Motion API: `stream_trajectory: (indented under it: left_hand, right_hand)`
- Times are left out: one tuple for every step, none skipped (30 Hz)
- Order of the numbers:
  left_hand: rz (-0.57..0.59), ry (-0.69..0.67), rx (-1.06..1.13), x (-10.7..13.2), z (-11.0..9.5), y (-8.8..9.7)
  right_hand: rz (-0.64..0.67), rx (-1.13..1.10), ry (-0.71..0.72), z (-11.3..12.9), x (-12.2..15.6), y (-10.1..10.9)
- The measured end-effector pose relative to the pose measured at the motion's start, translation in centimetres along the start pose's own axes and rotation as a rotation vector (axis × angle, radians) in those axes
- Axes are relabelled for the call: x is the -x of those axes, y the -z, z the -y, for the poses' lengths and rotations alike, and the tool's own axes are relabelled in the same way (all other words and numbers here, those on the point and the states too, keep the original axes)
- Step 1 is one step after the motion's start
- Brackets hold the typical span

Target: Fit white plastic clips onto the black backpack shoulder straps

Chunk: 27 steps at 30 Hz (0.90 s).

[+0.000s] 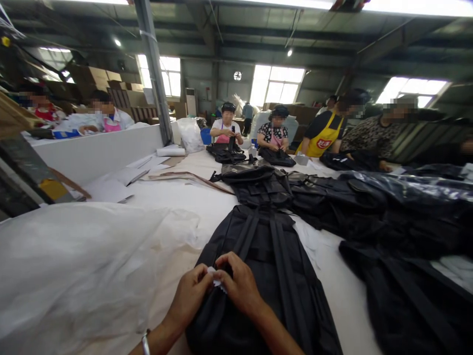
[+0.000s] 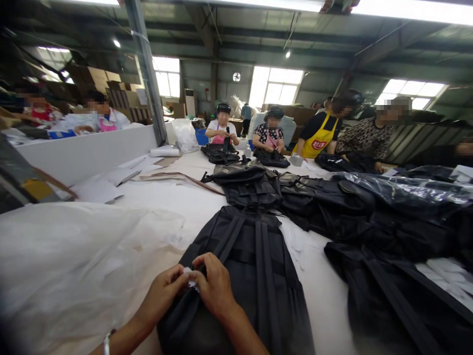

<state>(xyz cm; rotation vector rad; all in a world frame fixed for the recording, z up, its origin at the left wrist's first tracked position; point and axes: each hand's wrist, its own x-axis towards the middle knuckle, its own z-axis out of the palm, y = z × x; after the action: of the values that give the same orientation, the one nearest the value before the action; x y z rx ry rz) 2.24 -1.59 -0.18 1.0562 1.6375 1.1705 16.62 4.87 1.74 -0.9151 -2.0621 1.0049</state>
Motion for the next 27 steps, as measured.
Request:
stream_trajectory:
  left_hand:
    - [-0.002,0.003,0.005,-0.1,0.2,0.0]
    - [-0.002,0.005,0.009,-0.2,0.4,0.1]
    - [0.001,0.006,0.013,-0.2,0.4,0.0]
    - [0.003,0.008,0.014,-0.2,0.5,0.0]
    - [0.002,0.011,0.014,-0.1,0.5,-0.1]
    - [-0.001,0.017,0.014,-0.1,0.5,-0.1]
    - [-0.001,0.024,0.019,-0.1,0.5,-0.2]
    - [-0.001,0.035,0.031,-0.1,0.5,-0.2]
    - [-0.001,0.056,0.056,-0.1,0.5,-0.3]
    - [0.002,0.085,0.089,-0.2,0.5,-0.3]
    - [0.009,0.118,0.125,-0.2,0.5,-0.3]
    - [0.015,0.150,0.158,-0.3,0.5,-0.2]
    - [0.023,0.179,0.186,-0.4,0.6,-0.2]
    - [0.030,0.202,0.206,-0.5,0.6,-0.1]
    - [0.037,0.219,0.221,-0.6,0.7,-0.1]
    - [0.042,0.234,0.234,-0.7,0.8,-0.1]
    - [0.046,0.252,0.249,-0.8,0.8,-0.1]
    - [0.051,0.269,0.262,-0.9,0.8,0.0]
    - [0.055,0.284,0.272,-0.9,0.8,0.0]
    - [0.060,0.293,0.279,-0.9,0.7,0.0]
    - [0.064,0.295,0.284,-0.9,0.6,0.0]
    - [0.068,0.288,0.286,-0.8,0.4,0.1]
    - [0.070,0.275,0.287,-0.7,0.3,0.2]
    - [0.069,0.258,0.286,-0.5,0.1,0.3]
    - [0.065,0.239,0.283,-0.4,-0.1,0.4]
    - [0.060,0.221,0.280,-0.2,-0.2,0.5]
    - [0.056,0.205,0.277,0.0,-0.4,0.6]
  right_hand:
    - [-0.011,0.041,0.030,-0.1,0.5,0.0]
    - [-0.014,0.079,0.056,-0.2,0.9,0.0]
    - [-0.012,0.111,0.079,-0.3,1.3,0.0]
    - [-0.009,0.135,0.097,-0.4,1.6,0.0]
    - [-0.005,0.152,0.113,-0.5,1.9,0.0]
    - [-0.002,0.164,0.124,-0.6,2.0,0.0]
    - [0.003,0.173,0.134,-0.6,2.1,0.1]
    - [0.011,0.179,0.144,-0.7,2.1,0.1]
    - [0.021,0.182,0.157,-0.8,2.1,0.1]
    - [0.031,0.184,0.171,-0.9,2.1,0.2]
    - [0.039,0.183,0.189,-1.0,2.1,0.3]
    - [0.043,0.180,0.207,-1.2,2.1,0.3]
    - [0.047,0.175,0.223,-1.3,2.1,0.3]
    - [0.050,0.167,0.235,-1.5,2.1,0.3]
    - [0.051,0.158,0.245,-1.7,2.2,0.2]
    - [0.049,0.147,0.248,-1.8,2.2,0.1]
    - [0.043,0.138,0.248,-2.0,2.3,0.0]
    - [0.036,0.130,0.244,-2.2,2.3,-0.2]
    - [0.026,0.123,0.238,-2.3,2.3,-0.3]
    - [0.019,0.117,0.230,-2.3,2.2,-0.4]
    - [0.014,0.113,0.224,-2.2,2.3,-0.4]
    - [0.009,0.111,0.218,-2.1,2.4,-0.4]
    - [-0.005,0.114,0.210,-1.8,2.5,-0.4]
    - [-0.039,0.120,0.193,-1.5,2.9,-0.3]
    - [-0.099,0.128,0.153,-1.2,3.3,-0.2]
    - [-0.172,0.131,0.080,-0.9,3.9,-0.1]
    - [-0.239,0.121,-0.025,-0.7,4.6,0.0]
